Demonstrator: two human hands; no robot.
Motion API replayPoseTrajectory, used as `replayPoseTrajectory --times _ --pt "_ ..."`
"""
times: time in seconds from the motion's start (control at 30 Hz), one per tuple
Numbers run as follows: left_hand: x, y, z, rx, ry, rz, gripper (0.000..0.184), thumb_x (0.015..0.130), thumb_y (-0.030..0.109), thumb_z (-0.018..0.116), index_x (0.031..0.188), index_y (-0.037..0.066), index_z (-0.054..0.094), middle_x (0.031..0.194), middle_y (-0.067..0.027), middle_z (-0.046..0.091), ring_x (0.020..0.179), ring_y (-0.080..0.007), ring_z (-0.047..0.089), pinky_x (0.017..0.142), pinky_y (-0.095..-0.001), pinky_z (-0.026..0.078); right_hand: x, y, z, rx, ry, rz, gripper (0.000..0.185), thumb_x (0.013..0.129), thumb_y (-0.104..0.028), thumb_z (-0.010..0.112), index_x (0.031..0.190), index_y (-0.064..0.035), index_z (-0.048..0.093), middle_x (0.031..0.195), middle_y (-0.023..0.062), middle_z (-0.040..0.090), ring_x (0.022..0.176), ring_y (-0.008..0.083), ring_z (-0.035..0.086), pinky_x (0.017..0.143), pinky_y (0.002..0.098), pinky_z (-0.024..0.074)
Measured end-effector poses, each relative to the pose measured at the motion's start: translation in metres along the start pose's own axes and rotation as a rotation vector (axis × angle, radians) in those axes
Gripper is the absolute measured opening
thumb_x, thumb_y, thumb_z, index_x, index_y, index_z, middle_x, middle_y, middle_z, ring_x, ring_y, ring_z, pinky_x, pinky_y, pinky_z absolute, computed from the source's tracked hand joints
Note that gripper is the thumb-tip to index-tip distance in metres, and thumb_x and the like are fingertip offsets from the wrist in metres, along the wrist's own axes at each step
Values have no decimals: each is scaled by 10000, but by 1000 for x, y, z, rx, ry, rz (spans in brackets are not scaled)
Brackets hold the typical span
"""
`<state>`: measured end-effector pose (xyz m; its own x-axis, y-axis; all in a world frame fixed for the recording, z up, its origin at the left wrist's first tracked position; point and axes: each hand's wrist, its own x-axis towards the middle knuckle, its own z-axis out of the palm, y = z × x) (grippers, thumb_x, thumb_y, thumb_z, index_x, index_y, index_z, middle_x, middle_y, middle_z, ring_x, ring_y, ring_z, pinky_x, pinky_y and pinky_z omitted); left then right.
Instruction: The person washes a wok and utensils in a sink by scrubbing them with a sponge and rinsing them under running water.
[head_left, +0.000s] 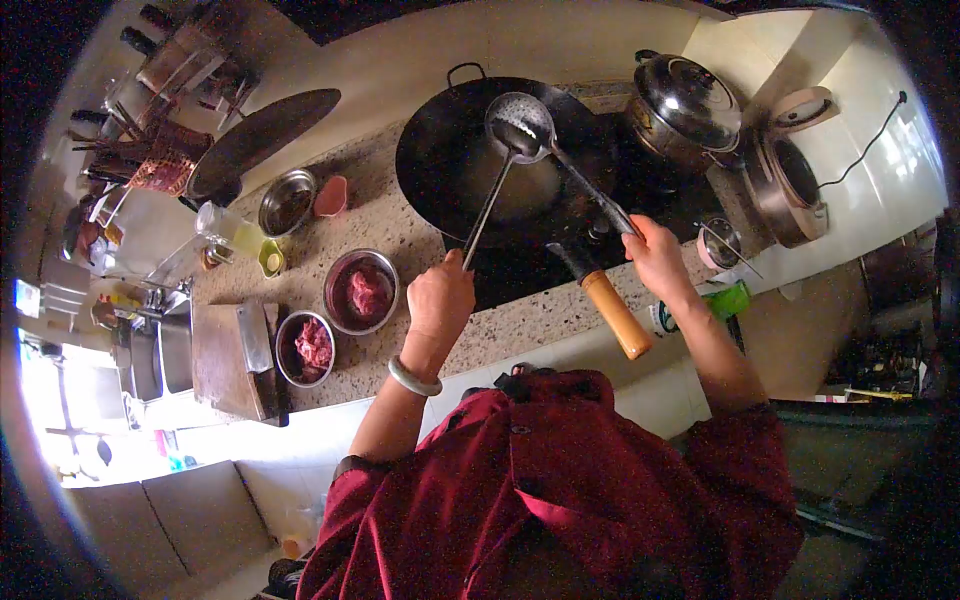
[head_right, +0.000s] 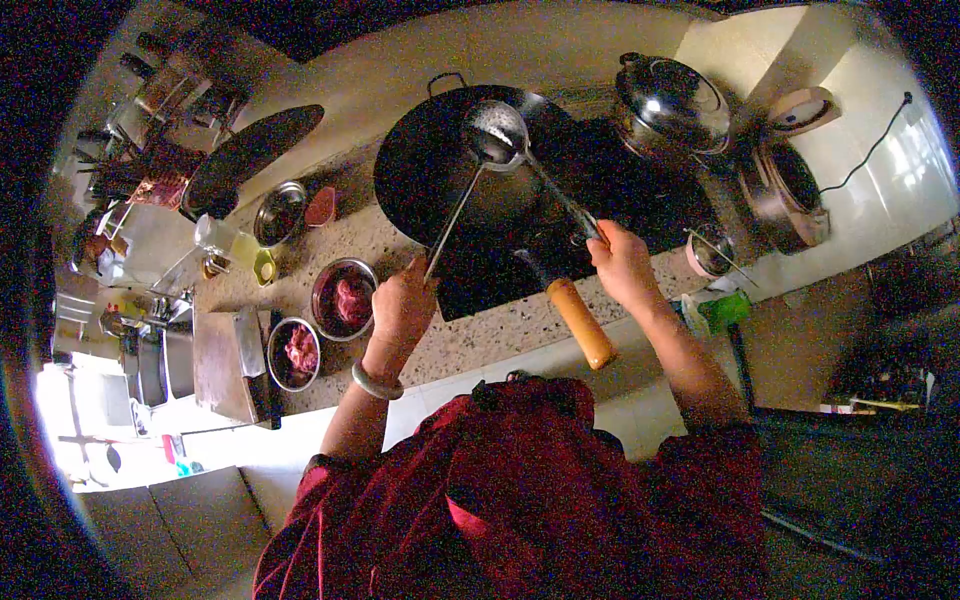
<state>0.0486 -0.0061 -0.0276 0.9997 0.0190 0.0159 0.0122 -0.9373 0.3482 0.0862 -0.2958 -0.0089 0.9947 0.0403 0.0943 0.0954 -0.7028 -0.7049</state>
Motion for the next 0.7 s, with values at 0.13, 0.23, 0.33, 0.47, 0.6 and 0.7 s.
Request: replayPoseTrajectory --times 0.13,0.23,0.33,0.47,0.6,0.7 --pt "-7 -10 2 -112 -28 -75 219 767 238 542 874 48 527 694 -205 581 712 -393 564 626 -465 439 -12 -10 -3 -170 211 -170 268 778 -122 555 1003 19 517 810 194 597 737 350 583 646 405 463" --pt "-6 -10 -6 -729 -323 -326 222 810 265 563 801 47 520 590 -78 548 498 -146 533 420 -280 402 -28 -25 -6 -264 313 -202 353 755 -33 559 1099 -25 483 922 179 567 814 358 559 680 390 453" --pt "-8 2 0 -1324 -384 -364 202 833 245 558 829 53 497 607 -25 510 425 -54 400 360 -192 282 -46 -51 -1 -186 310 -147 401 746 -17 557 1134 -42 454 939 180 541 809 361 552 686 399 446" --pt "-8 44 -7 -1733 -461 -344 227 839 271 564 857 57 489 625 -20 512 450 -62 375 378 -189 267 -69 -91 11 -212 292 -183 447 755 -56 550 1176 -57 403 864 185 492 710 351 532 598 432 442" --pt "2 77 -6 -1874 -487 -238 277 818 327 589 803 65 502 639 -20 529 462 -54 391 396 -188 281 -90 -119 37 -301 257 -210 511 723 -31 545 1197 18 360 866 217 473 756 364 511 632 412 434" --pt "2 74 6 -1777 -438 -236 253 813 301 601 801 62 518 671 -22 544 487 -49 410 408 -182 291 -102 -124 62 -350 282 -253 598 688 -38 566 1226 50 319 881 220 470 771 365 518 665 409 440"
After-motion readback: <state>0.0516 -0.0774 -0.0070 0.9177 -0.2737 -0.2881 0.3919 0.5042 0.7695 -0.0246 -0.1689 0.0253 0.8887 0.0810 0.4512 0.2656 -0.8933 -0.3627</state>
